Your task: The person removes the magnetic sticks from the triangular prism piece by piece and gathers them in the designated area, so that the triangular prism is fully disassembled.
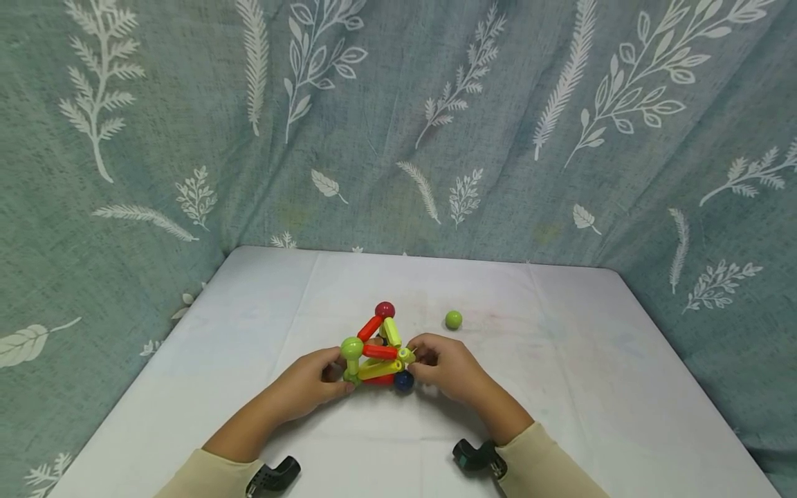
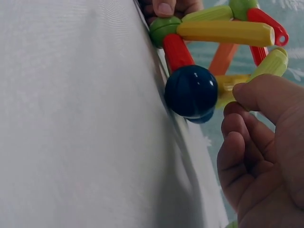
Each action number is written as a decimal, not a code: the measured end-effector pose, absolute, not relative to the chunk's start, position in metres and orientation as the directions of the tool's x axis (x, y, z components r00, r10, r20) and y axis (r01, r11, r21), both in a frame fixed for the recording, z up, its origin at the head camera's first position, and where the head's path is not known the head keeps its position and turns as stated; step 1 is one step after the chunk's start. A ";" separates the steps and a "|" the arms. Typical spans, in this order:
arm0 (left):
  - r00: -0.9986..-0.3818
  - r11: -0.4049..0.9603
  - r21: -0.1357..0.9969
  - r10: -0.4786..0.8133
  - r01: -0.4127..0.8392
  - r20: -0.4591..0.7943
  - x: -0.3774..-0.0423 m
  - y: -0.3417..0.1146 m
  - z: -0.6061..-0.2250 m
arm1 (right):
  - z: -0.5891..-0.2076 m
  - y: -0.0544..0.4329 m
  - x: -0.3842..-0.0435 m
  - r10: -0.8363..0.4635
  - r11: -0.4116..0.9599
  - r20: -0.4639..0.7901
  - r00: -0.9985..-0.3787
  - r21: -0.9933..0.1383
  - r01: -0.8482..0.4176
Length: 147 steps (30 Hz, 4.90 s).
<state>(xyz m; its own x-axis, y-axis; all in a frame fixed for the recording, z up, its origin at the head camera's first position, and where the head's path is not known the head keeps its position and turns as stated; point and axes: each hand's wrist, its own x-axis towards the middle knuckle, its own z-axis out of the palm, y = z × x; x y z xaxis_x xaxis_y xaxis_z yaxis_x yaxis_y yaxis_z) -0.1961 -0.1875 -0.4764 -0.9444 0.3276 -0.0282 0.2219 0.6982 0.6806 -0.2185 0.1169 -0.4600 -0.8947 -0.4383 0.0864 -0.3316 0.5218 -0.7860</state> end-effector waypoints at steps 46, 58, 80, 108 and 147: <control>-0.950 0.709 0.682 0.305 0.179 -0.068 -0.196 -0.187 -0.475 | -0.453 0.220 -0.266 0.007 0.725 0.009 -1.000 -0.689 -0.001; -0.949 0.712 0.677 0.307 0.183 -0.067 -0.199 -0.186 -0.477 | -0.459 0.268 -0.278 -0.002 0.786 -0.065 -0.998 -0.617 0.039; -0.951 0.721 0.669 0.302 0.178 -0.073 -0.198 -0.185 -0.475 | -0.469 0.286 -0.293 -0.017 0.806 -0.078 -0.997 -0.591 0.032; -0.950 0.712 0.683 0.302 0.164 -0.086 -0.197 -0.185 -0.475 | -0.476 0.293 -0.283 0.071 0.697 -0.037 -0.997 -0.713 0.076; -0.948 0.710 0.680 0.311 0.185 -0.066 -0.195 -0.185 -0.474 | -0.421 0.128 -0.203 -0.434 0.606 0.100 -0.895 -0.704 -0.372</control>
<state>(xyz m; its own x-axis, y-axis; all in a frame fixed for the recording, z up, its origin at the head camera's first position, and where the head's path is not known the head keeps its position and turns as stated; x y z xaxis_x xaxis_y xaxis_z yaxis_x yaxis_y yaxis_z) -0.1951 -0.1851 -0.4739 -0.9482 0.3107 -0.0659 0.1853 0.7098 0.6796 -0.2025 0.1283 -0.4207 -0.8954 -0.4340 0.0997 -0.3718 0.6056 -0.7036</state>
